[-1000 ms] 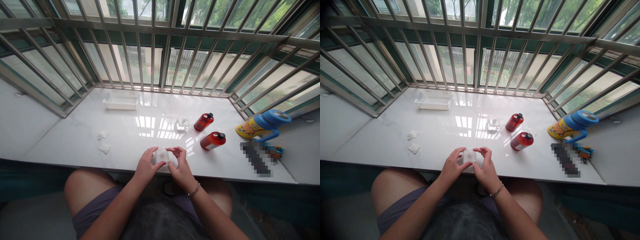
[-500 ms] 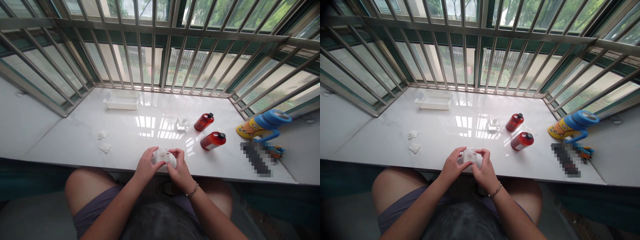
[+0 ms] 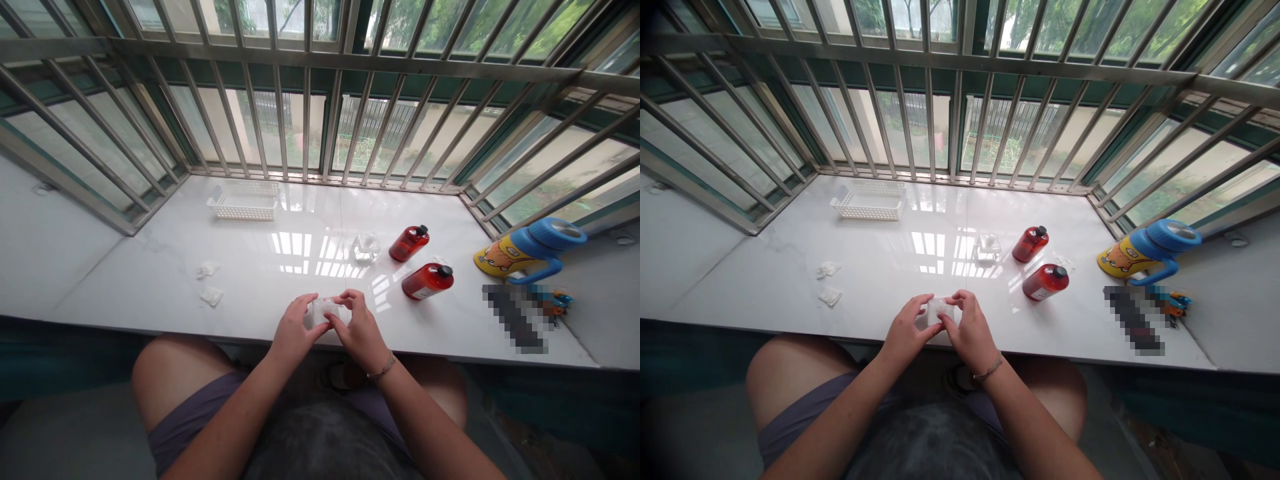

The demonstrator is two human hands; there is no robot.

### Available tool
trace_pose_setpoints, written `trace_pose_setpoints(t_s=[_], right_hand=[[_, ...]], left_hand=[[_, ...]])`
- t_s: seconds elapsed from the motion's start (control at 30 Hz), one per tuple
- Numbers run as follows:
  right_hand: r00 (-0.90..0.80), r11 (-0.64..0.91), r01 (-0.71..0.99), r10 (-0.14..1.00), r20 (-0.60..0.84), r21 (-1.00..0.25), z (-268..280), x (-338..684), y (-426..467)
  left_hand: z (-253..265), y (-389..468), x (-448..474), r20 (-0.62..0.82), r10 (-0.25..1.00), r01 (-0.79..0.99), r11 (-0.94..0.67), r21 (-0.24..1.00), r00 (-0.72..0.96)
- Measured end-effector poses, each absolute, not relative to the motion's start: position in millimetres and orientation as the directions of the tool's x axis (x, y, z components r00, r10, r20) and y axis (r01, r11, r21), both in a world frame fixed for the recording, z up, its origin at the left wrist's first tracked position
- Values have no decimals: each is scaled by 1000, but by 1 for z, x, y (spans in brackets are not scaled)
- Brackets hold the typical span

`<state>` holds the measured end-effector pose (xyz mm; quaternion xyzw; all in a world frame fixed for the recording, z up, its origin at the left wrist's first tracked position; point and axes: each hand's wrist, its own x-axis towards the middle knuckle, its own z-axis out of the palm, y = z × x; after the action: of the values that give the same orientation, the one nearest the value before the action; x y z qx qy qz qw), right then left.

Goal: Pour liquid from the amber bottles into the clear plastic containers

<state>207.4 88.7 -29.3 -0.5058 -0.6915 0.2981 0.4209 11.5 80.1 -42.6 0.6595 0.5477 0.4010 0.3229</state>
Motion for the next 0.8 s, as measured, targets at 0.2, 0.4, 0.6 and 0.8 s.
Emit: trace_pose_setpoints(t_s=[0.2, 0.4, 0.6, 0.8], right_hand=[[-157, 412, 523, 907, 390, -746, -30, 208, 92], [-166, 421, 556, 901, 401, -716, -30, 208, 94], [-184, 431, 570, 897, 403, -700, -24, 205, 96], [-183, 433, 569, 896, 405, -699, -22, 201, 97]], left_hand=[[-47, 78, 14, 212, 973, 546, -224, 807, 86], [-52, 76, 19, 319, 943, 662, -298, 687, 94], [-53, 73, 24, 361, 931, 720, -287, 632, 55], [-54, 70, 31, 417, 908, 771, -299, 563, 47]])
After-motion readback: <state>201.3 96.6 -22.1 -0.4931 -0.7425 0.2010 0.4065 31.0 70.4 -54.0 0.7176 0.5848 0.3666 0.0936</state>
